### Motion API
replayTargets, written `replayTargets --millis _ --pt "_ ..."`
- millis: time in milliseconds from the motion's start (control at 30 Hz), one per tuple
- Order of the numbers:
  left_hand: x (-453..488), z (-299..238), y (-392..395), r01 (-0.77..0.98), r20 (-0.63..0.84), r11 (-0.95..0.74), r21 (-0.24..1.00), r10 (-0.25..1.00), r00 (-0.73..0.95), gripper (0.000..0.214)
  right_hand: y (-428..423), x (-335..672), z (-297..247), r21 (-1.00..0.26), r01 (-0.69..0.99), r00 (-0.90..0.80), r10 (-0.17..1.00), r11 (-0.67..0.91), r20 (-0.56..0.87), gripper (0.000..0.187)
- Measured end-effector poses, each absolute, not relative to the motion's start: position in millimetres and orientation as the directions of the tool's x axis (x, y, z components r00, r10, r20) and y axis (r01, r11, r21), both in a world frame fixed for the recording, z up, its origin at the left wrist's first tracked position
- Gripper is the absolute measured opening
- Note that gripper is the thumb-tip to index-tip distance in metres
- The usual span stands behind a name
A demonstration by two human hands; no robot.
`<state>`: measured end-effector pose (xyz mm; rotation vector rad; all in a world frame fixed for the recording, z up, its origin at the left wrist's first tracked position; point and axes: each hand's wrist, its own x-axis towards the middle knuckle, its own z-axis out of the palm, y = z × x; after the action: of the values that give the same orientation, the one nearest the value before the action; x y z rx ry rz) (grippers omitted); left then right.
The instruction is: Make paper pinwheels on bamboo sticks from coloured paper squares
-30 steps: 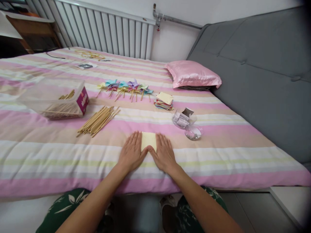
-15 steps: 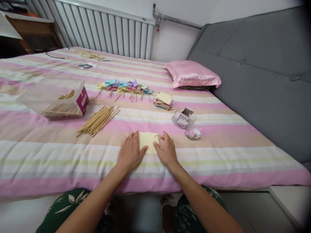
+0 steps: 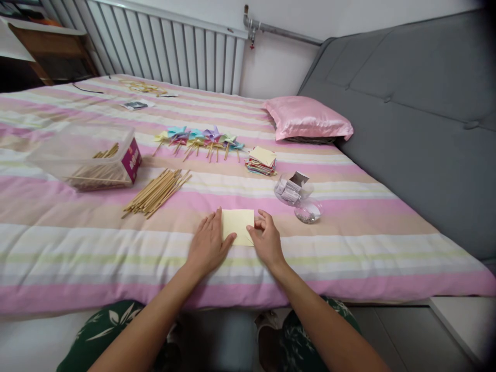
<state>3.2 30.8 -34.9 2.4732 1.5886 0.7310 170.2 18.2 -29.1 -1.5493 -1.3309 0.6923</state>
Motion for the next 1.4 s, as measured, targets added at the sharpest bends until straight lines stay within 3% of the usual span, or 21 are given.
replayTargets --millis 100,233,300,400,533,633,800,1400 --pt "2.9 -29.7 31.6 0.708 0.29 -0.404 0.579 0.914 0.284 0.073 18.0 169.3 -28.7 -0.967 0.242 0.253 0.956 0.084 0.146 0.05" --pt "3.9 -15.2 30.3 0.193 0.148 -0.183 0.964 0.972 0.183 0.086 18.3 169.9 -26.4 -0.996 0.017 0.227 0.97 0.082 0.084 0.049" --pt "3.5 -5.4 28.5 -0.072 0.008 0.001 0.997 0.993 0.12 0.093 18.0 170.2 -24.2 -0.994 -0.08 0.211 0.976 0.069 0.051 0.05" --pt "0.3 7.5 25.6 -0.271 -0.14 0.16 0.949 0.986 0.092 0.086 16.3 169.5 -19.4 -0.982 -0.186 0.184 0.983 0.037 0.002 0.05" --pt "-3.4 14.4 22.8 -0.301 -0.199 0.277 0.912 0.944 0.265 0.051 13.0 167.6 -13.3 -0.967 -0.254 0.151 0.988 0.002 -0.038 0.05" --pt "-3.2 13.9 21.9 -0.318 -0.24 0.343 0.884 0.916 0.321 0.039 10.9 167.3 -11.0 -0.965 -0.263 0.12 0.992 -0.012 -0.045 0.05" --pt "-3.1 11.3 22.8 -0.317 -0.313 0.394 0.863 0.908 0.278 0.036 9.1 167.1 -8.7 -0.968 -0.248 0.103 0.994 -0.02 -0.047 0.052" --pt "-3.5 5.0 21.2 -0.214 -0.322 0.386 0.897 0.904 0.281 0.033 6.4 166.9 -8.4 -0.972 -0.234 0.073 0.996 -0.024 -0.042 0.047"
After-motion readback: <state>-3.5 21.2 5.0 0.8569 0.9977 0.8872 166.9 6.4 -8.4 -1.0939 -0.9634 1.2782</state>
